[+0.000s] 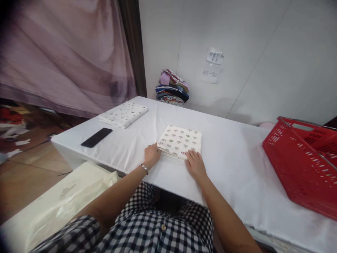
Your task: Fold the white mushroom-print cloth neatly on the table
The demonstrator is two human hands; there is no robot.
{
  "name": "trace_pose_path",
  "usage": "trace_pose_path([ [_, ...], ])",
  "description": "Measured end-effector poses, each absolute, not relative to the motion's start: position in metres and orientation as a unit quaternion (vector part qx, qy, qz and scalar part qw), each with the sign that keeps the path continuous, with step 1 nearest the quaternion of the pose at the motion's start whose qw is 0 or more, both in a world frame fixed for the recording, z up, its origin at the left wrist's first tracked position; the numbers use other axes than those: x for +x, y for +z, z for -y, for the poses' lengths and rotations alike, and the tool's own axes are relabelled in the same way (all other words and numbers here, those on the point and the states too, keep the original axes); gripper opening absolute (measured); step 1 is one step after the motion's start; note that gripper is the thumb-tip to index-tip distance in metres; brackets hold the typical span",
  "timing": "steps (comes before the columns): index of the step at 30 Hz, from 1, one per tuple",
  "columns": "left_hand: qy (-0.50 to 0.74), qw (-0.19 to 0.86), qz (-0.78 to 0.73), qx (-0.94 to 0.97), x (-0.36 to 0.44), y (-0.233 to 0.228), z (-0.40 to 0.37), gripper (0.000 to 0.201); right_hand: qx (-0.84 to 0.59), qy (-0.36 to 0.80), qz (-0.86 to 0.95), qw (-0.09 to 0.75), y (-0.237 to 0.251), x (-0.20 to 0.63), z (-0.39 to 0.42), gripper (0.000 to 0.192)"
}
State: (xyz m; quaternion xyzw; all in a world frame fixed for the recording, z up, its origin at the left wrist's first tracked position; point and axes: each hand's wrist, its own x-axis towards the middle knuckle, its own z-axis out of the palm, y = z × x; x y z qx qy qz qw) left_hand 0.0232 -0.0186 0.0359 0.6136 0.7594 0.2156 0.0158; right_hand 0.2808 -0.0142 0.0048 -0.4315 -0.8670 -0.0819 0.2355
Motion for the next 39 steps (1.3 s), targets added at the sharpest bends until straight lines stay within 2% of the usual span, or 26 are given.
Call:
trace_pose_path([
  [7, 0.205, 0.028, -0.745, 0.635, 0.014, 0.037, 0.025, 0.027, -0.426, -0.078, 0.874, 0.22, 0.006, 0.288, 0.014, 0.042],
  [14, 0.248, 0.03, -0.739, 0.625, 0.007, 0.035, 0.033, 0.059, -0.419, -0.068, 0.879, 0.219, 0.005, 0.293, 0.011, 0.041],
  [18, 0.244, -0.02, -0.68, 0.691, 0.005, 0.032, 0.033, 0.054, -0.419, -0.06, 0.882, 0.206, 0.007, 0.293, 0.012, 0.043],
  [27, 0.178, 0.028, -0.67, 0.72, -0.003, 0.035, 0.031, 0.051, -0.443, -0.034, 0.882, 0.16, 0.017, 0.291, 0.017, 0.046],
  [33, 0.182, -0.062, -0.565, 0.802, 0.026, 0.046, 0.031, 0.052, -0.42, -0.052, 0.892, 0.157, 0.035, 0.239, 0.02, 0.052],
  [39, 0.162, -0.077, -0.525, 0.832, 0.028, 0.025, 0.019, 0.045, -0.426, -0.017, 0.897, 0.113, 0.021, 0.238, 0.014, 0.055],
])
